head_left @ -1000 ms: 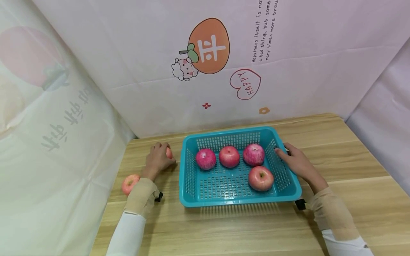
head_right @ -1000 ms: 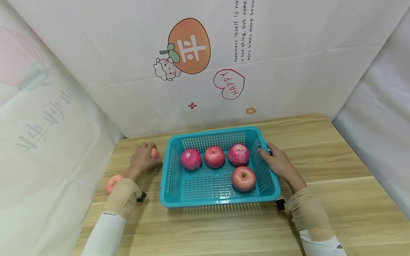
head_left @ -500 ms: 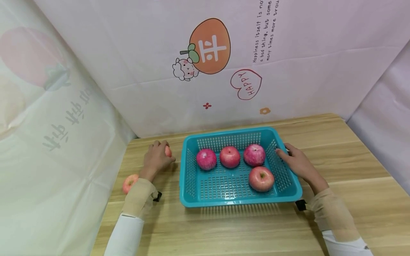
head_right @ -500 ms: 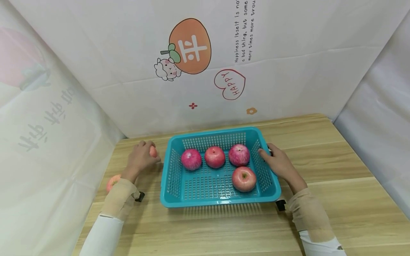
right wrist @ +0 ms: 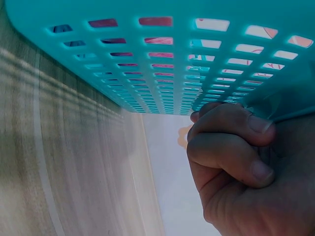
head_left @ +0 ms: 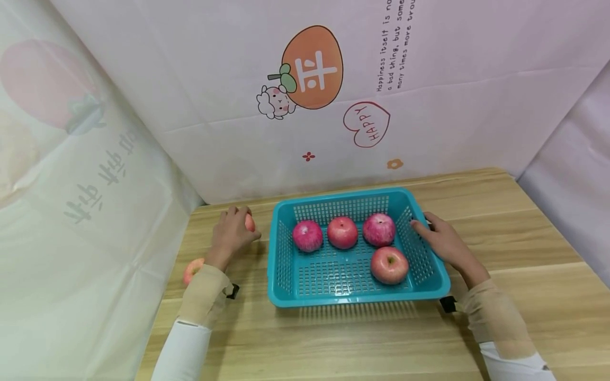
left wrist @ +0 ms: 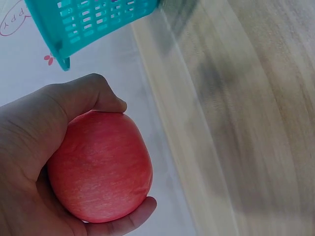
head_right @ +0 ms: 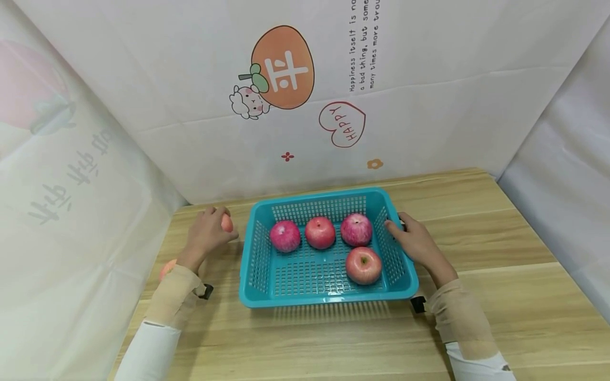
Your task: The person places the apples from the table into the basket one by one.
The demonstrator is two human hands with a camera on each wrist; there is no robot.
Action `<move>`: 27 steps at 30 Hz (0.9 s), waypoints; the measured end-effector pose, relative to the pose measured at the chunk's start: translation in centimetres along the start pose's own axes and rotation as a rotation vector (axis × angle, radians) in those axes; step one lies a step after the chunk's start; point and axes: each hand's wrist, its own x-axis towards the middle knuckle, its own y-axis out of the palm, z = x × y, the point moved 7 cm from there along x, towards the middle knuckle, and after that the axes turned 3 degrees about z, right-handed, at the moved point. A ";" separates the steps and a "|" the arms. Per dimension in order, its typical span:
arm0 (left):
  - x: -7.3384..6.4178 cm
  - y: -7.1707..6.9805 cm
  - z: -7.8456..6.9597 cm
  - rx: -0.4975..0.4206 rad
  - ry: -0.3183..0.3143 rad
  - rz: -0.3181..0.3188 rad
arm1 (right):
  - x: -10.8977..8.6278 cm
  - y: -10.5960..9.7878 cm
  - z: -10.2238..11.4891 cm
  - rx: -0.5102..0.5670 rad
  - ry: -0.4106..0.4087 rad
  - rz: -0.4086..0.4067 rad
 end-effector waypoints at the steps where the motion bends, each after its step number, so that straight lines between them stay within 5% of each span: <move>1: -0.1 -0.1 -0.1 0.000 0.001 -0.001 | 0.0 0.0 0.0 0.001 0.000 0.000; 27: -1.1 -2.5 -2.5 0.011 0.040 -0.038 | 0.0 0.0 0.0 -0.013 0.005 -0.005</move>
